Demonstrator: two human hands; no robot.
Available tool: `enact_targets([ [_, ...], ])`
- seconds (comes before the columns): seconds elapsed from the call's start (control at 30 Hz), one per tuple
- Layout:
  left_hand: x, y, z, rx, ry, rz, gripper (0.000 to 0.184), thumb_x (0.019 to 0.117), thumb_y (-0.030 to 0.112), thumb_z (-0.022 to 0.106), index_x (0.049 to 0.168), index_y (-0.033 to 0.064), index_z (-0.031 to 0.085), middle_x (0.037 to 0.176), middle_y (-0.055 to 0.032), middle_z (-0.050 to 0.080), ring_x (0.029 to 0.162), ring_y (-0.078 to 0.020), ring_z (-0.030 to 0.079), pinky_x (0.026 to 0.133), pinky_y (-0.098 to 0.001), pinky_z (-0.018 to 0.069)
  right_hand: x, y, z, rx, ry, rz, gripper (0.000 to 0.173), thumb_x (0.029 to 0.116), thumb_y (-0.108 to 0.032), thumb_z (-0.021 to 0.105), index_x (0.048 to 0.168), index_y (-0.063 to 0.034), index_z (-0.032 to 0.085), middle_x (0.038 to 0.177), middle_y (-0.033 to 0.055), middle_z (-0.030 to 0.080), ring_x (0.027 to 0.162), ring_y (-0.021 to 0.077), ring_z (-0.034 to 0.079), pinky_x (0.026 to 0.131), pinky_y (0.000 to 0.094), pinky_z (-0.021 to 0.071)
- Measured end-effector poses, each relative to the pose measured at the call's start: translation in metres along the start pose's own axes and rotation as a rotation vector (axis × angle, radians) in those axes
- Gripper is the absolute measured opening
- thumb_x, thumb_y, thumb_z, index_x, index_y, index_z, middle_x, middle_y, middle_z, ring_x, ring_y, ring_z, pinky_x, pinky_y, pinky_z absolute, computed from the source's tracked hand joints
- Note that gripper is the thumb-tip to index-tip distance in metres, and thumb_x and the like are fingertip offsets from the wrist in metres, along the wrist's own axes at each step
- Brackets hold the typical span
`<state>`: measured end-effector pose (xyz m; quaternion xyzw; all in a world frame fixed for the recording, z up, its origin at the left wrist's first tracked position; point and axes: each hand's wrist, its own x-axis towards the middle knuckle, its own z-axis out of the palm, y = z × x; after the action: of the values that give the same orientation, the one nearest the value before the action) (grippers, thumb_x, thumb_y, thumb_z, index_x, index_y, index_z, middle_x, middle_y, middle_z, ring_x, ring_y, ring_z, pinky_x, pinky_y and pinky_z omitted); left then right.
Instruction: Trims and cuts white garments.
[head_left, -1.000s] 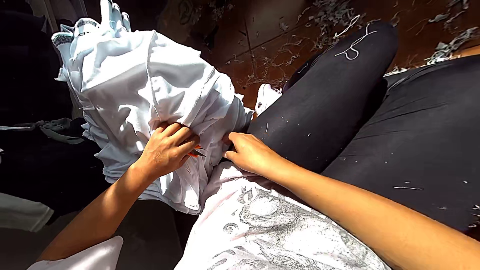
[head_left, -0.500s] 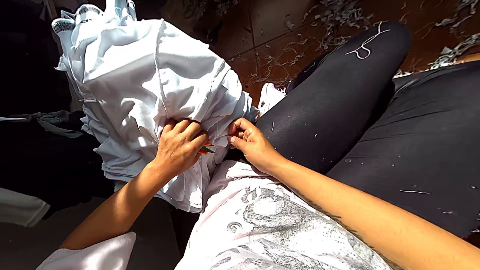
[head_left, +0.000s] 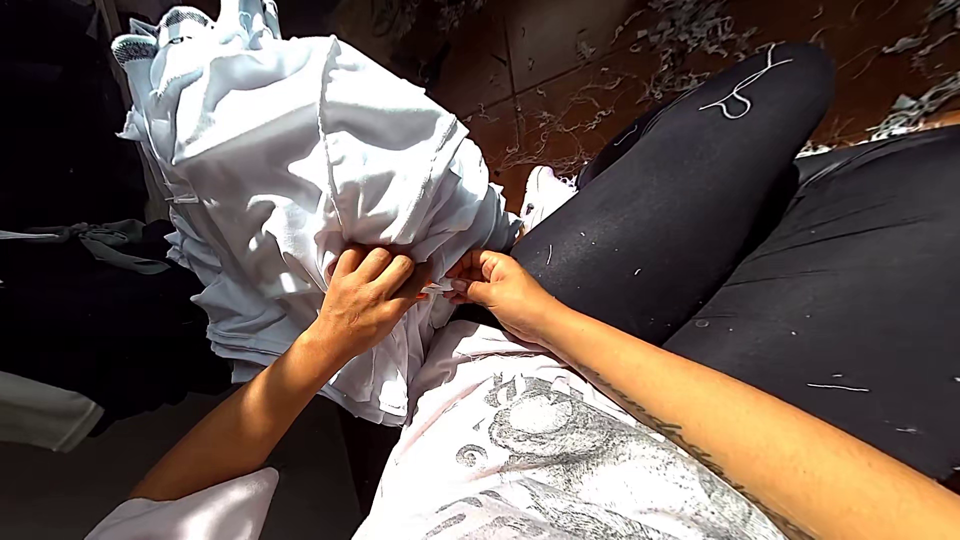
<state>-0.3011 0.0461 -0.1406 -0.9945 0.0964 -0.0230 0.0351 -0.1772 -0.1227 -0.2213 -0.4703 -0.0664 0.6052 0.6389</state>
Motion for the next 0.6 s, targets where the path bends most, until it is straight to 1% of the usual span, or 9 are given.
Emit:
enact_targets([
  [0.13,0.0023,0.0019,0.0015,0.014,-0.011,0.000,0.026,0.1038,0.026,0.058,0.115,0.0112,0.076,0.090,-0.0105,0.067,0.084,-0.0308,0.060,0.072,-0.0443,0.0417,0.0006,-0.0019,-0.0002,0.070,-0.028,0.055,0.016,0.0972,0.013,0.051,0.102,-0.0007,0.057,0.088,0.0033,0.065,0.075,0.0083,0.068,0.075,0.0246,0.0596],
  [0.33,0.0031,0.0030,0.0034,0.019,-0.045,-0.003,0.025,0.1029,0.024,0.058,0.114,0.0103,0.076,0.092,-0.0109,0.067,0.085,-0.0313,0.061,0.072,-0.0450,0.0425,-0.0002,-0.0028,-0.0003,0.076,-0.041,0.070,0.017,0.0973,0.013,0.049,0.104,-0.0007,0.056,0.088,0.0026,0.063,0.077,0.0071,0.067,0.076,0.0240,0.0589],
  [0.4,0.0032,0.0027,0.0031,0.008,-0.054,-0.013,0.026,0.1035,0.025,0.057,0.116,0.0104,0.075,0.093,-0.0111,0.067,0.085,-0.0318,0.061,0.071,-0.0452,0.0425,-0.0002,-0.0018,-0.0007,0.068,-0.044,0.058,0.018,0.0962,0.014,0.050,0.104,-0.0010,0.056,0.090,0.0028,0.063,0.078,0.0073,0.067,0.077,0.0241,0.0587],
  [0.5,0.0029,0.0020,0.0006,-0.006,-0.067,-0.037,0.029,0.1033,0.026,0.057,0.117,0.0101,0.076,0.094,-0.0119,0.068,0.085,-0.0323,0.062,0.068,-0.0452,0.0425,0.0007,0.0004,0.0000,0.081,-0.033,0.034,0.021,0.0922,0.017,0.052,0.103,-0.0006,0.057,0.090,0.0035,0.064,0.079,0.0080,0.067,0.077,0.0243,0.0589],
  [0.6,0.0035,0.0028,-0.0018,-0.005,-0.094,-0.047,0.030,0.1035,0.026,0.056,0.119,0.0095,0.075,0.095,-0.0124,0.068,0.086,-0.0332,0.061,0.068,-0.0461,0.0424,0.0003,0.0009,-0.0005,0.098,-0.031,0.025,0.023,0.0907,0.018,0.052,0.103,-0.0005,0.057,0.090,0.0038,0.064,0.079,0.0081,0.067,0.079,0.0246,0.0592],
])
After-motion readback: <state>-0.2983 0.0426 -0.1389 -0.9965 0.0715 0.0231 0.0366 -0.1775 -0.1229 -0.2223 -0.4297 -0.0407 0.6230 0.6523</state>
